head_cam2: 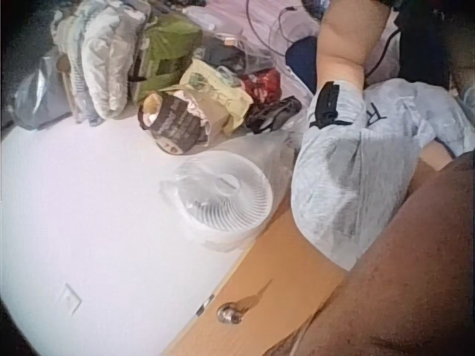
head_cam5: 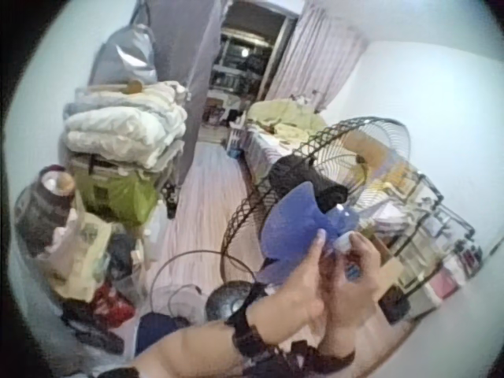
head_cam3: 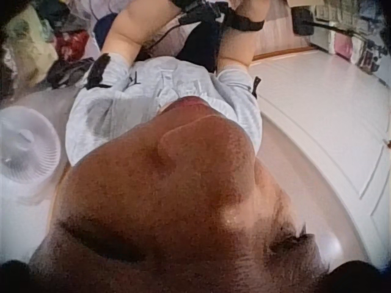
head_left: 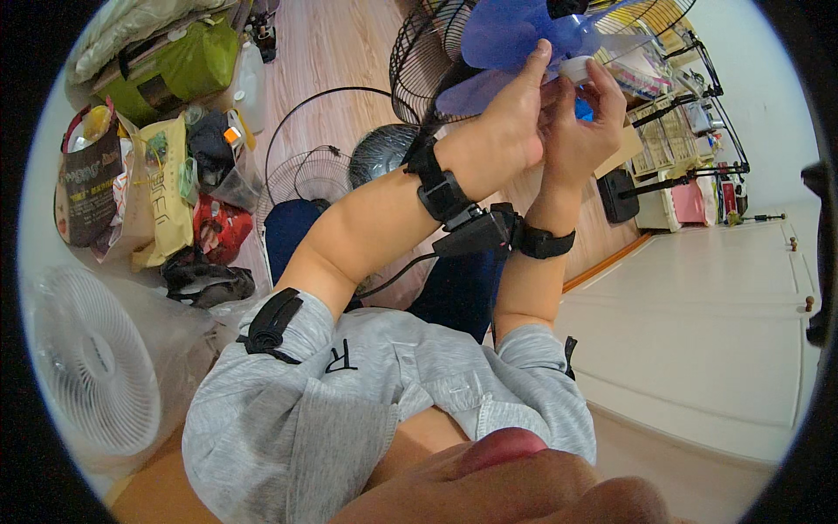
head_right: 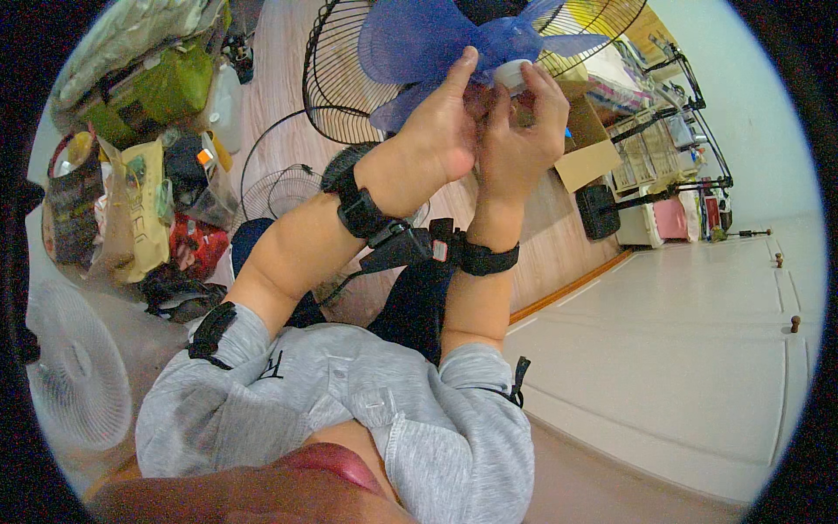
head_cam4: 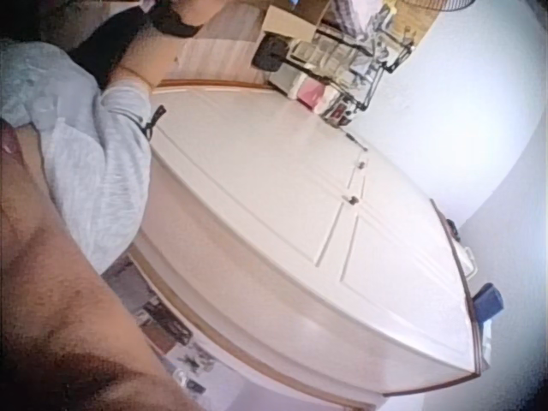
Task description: The person assembles a table fan by attaching the blue fan blades to the motor hub, securing them with a nut, and then snapping the front and rear wire cages together to enclose the blades. The person handles the fan base, blades, nut, and cages by hand.
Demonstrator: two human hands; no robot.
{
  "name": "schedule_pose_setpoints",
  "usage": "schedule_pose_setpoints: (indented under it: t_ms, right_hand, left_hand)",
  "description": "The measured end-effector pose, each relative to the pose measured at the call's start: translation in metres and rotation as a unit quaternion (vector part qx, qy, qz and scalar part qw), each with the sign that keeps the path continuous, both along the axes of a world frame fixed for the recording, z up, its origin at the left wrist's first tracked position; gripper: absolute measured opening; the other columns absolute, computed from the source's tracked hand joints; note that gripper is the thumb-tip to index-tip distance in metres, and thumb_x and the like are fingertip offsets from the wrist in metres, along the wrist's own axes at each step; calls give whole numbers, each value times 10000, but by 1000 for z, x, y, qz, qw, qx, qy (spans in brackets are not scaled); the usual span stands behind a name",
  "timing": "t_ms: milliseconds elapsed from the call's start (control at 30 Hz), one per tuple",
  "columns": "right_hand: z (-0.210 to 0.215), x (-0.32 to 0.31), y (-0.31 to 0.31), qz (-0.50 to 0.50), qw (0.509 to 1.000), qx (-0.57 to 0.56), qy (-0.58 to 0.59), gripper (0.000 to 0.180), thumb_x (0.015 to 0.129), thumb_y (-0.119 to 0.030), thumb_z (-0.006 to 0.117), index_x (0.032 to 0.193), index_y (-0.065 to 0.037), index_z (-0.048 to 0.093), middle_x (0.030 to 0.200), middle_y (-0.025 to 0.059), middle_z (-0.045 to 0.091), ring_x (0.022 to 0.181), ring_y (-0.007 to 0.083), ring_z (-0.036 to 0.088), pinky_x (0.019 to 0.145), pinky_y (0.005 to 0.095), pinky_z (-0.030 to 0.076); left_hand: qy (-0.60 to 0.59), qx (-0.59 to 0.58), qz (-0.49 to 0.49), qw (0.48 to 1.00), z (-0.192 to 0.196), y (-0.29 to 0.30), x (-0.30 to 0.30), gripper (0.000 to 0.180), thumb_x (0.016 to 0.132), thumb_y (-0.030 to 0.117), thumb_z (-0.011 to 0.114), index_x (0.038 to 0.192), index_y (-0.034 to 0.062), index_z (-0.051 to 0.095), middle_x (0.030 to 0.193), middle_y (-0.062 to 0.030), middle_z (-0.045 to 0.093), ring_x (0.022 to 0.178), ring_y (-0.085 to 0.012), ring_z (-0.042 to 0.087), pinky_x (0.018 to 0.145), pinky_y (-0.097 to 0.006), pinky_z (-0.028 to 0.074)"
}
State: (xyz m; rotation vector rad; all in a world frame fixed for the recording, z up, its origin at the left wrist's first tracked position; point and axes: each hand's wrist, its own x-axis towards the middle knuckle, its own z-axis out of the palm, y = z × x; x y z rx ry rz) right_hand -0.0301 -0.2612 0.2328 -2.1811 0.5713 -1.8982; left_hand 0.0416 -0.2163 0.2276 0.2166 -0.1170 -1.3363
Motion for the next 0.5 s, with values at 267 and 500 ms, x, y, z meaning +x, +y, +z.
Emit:
schedule_pose_setpoints:
  t_ms: [267, 500]
  right_hand:
    - [-2, 7, -5, 88, 974, 151, -146, 294, 877, -84, 798, 1141, 5, 704, 1088, 92, 721, 995, 182, 687, 844, 318, 551]
    - [3, -2, -1, 71, 968, 213, -110, 312, 862, -73, 809, 1149, 0, 709, 992, 69, 729, 868, 148, 684, 784, 285, 553]
  left_hand:
    - [-30, 50, 46, 997, 12, 13, -7, 463, 936, 549, 710, 1100, 122, 643, 969, -46, 687, 963, -251, 662, 964, -430, 525]
    - [-59, 56, 46, 996, 14, 14, -10, 484, 938, 557, 704, 1126, 117, 628, 1041, -52, 676, 1017, -244, 651, 968, -425, 523]
